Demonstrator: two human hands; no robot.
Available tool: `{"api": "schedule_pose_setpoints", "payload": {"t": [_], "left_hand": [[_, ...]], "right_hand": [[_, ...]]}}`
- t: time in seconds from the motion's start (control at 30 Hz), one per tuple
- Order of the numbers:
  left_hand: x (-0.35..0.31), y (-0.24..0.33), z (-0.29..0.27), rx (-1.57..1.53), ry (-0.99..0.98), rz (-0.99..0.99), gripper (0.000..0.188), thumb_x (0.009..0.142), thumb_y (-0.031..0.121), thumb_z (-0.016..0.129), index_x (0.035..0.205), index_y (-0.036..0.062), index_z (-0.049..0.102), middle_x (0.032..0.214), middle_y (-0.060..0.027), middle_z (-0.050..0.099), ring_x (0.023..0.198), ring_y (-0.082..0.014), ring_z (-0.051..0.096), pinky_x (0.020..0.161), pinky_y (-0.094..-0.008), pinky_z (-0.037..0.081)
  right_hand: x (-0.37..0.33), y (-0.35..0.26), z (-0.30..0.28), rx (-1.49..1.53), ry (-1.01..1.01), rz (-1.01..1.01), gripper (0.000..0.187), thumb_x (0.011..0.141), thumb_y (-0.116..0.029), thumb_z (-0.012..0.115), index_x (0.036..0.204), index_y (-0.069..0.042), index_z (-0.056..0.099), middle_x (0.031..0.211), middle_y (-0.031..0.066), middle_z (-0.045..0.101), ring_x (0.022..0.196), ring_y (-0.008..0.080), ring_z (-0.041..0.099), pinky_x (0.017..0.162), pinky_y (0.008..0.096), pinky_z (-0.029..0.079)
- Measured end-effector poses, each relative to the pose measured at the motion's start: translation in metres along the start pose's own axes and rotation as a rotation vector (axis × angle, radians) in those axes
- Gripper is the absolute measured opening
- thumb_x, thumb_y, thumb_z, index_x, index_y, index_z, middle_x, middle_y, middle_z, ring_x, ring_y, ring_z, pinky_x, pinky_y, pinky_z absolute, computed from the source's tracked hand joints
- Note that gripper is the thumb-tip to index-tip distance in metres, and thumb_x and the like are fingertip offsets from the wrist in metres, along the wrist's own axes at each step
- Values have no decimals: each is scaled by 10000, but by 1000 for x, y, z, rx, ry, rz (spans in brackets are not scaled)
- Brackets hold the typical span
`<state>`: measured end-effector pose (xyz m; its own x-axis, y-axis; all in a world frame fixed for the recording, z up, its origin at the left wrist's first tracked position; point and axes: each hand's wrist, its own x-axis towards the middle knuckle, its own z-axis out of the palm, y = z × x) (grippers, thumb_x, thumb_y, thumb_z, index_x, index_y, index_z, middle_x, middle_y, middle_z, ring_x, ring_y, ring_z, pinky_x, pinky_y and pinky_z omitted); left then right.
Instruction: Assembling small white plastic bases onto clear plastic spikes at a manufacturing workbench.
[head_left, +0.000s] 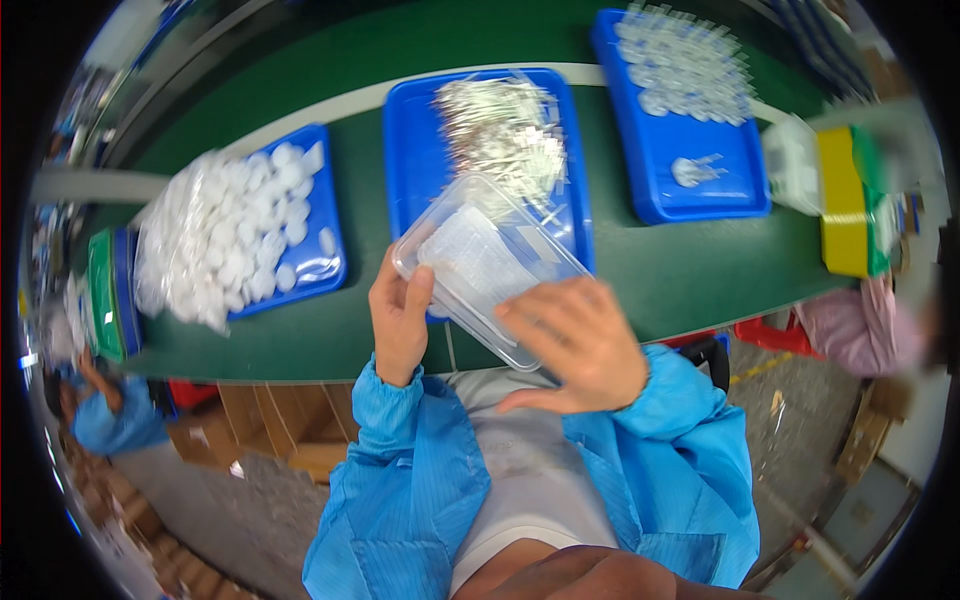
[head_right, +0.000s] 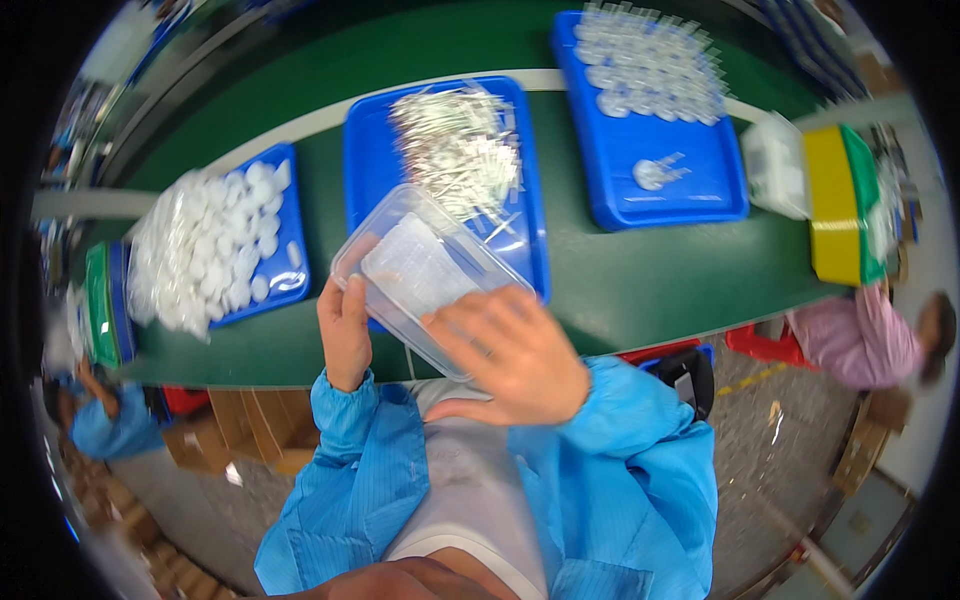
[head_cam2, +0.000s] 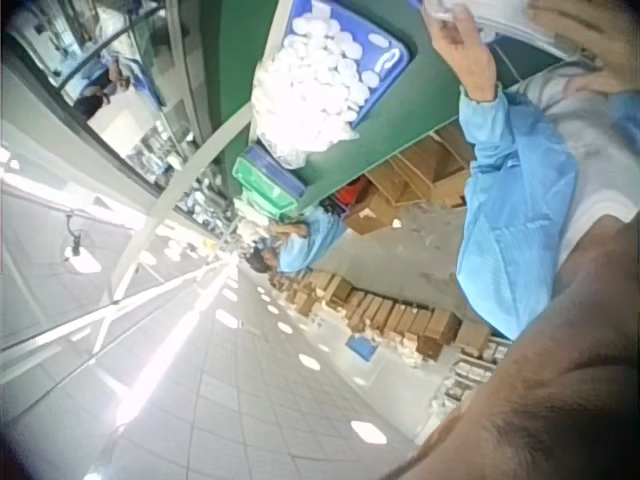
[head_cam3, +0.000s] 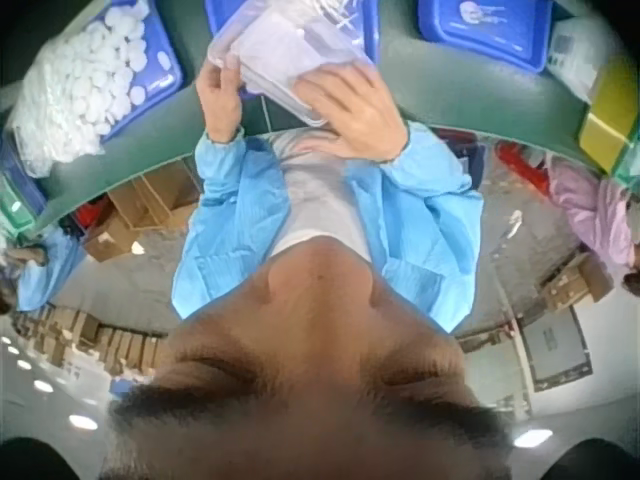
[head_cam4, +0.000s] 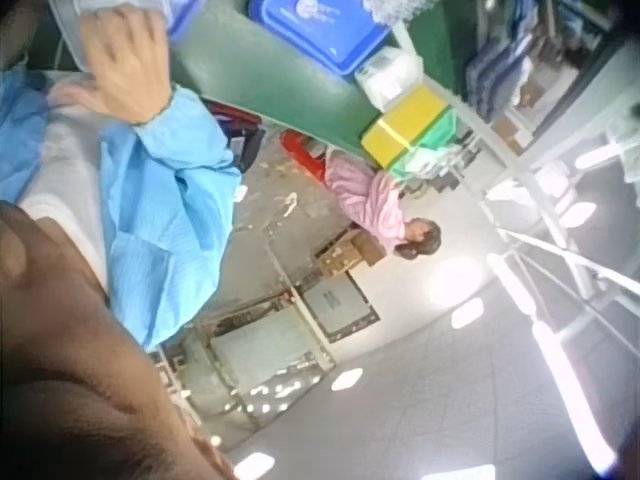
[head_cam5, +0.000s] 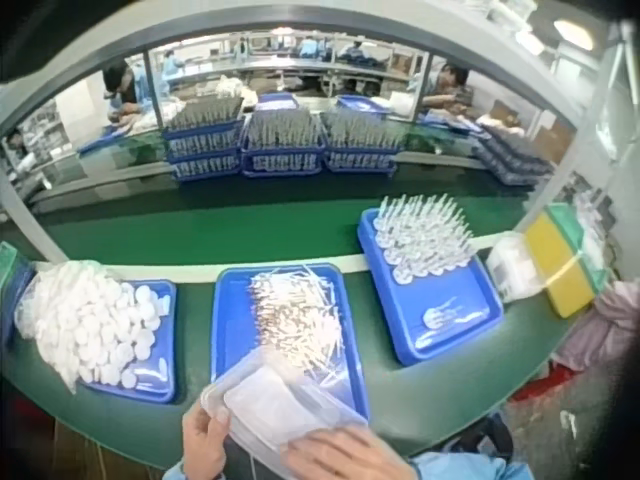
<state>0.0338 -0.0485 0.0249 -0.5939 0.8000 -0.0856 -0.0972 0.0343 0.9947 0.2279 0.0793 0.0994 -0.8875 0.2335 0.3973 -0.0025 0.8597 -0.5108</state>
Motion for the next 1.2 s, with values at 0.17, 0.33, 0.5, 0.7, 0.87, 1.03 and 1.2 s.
{"api": "schedule_pose_setpoints", "payload": {"t": [0.17,0.33,0.5,0.7,0.87,1.03,1.2], "left_hand": [[3,10,38,-197,-139,105,670,1034,379,647,1522,-34,447,1444,-165,554,1241,-258,605,1045,-393,500],[1,-5,33,-73,-391,52,556,1009,309,686,1442,-15,557,1438,-167,554,1202,-273,639,974,-403,576],[-6,-9,46,-18,-442,-67,387,940,17,683,1326,-8,666,1321,-151,636,1163,-242,662,976,-361,563],[-8,-11,43,50,-445,-60,394,928,37,708,1317,-10,672,1298,-154,659,1144,-244,673,964,-353,562],[-2,-2,41,123,-428,-20,396,904,29,733,1296,-7,689,1260,-162,681,1122,-251,682,955,-353,562],[5,4,51,228,-575,102,380,883,31,776,1257,8,713,1237,-169,695,1090,-275,690,941,-363,560],[4,-3,48,268,-659,211,342,898,29,760,1236,0,719,1226,-175,715,1123,-317,685,949,-398,552]], "right_hand": [[-45,23,-16,-329,240,63,451,705,-71,766,1149,-5,729,878,47,672,768,247,616,786,419,479],[-65,123,-157,-993,734,325,260,889,5,710,1141,-43,746,863,109,703,781,291,653,752,420,452],[-136,285,-251,-1099,708,587,257,977,-238,686,1169,-78,746,864,145,746,831,305,714,831,405,487],[-173,341,-219,-935,467,857,539,971,-512,665,1294,-82,705,1122,204,746,1019,376,707,954,424,507],[-87,223,-167,-377,479,534,560,868,-331,831,1321,-45,668,1318,187,674,1210,334,640,971,423,519],[-38,183,-113,-407,210,298,514,830,-236,856,1285,-75,678,1265,150,677,1028,349,701,843,408,563],[-39,198,-101,-245,79,438,153,876,-104,788,978,-5,730,949,133,727,800,326,712,699,375,562]]}}
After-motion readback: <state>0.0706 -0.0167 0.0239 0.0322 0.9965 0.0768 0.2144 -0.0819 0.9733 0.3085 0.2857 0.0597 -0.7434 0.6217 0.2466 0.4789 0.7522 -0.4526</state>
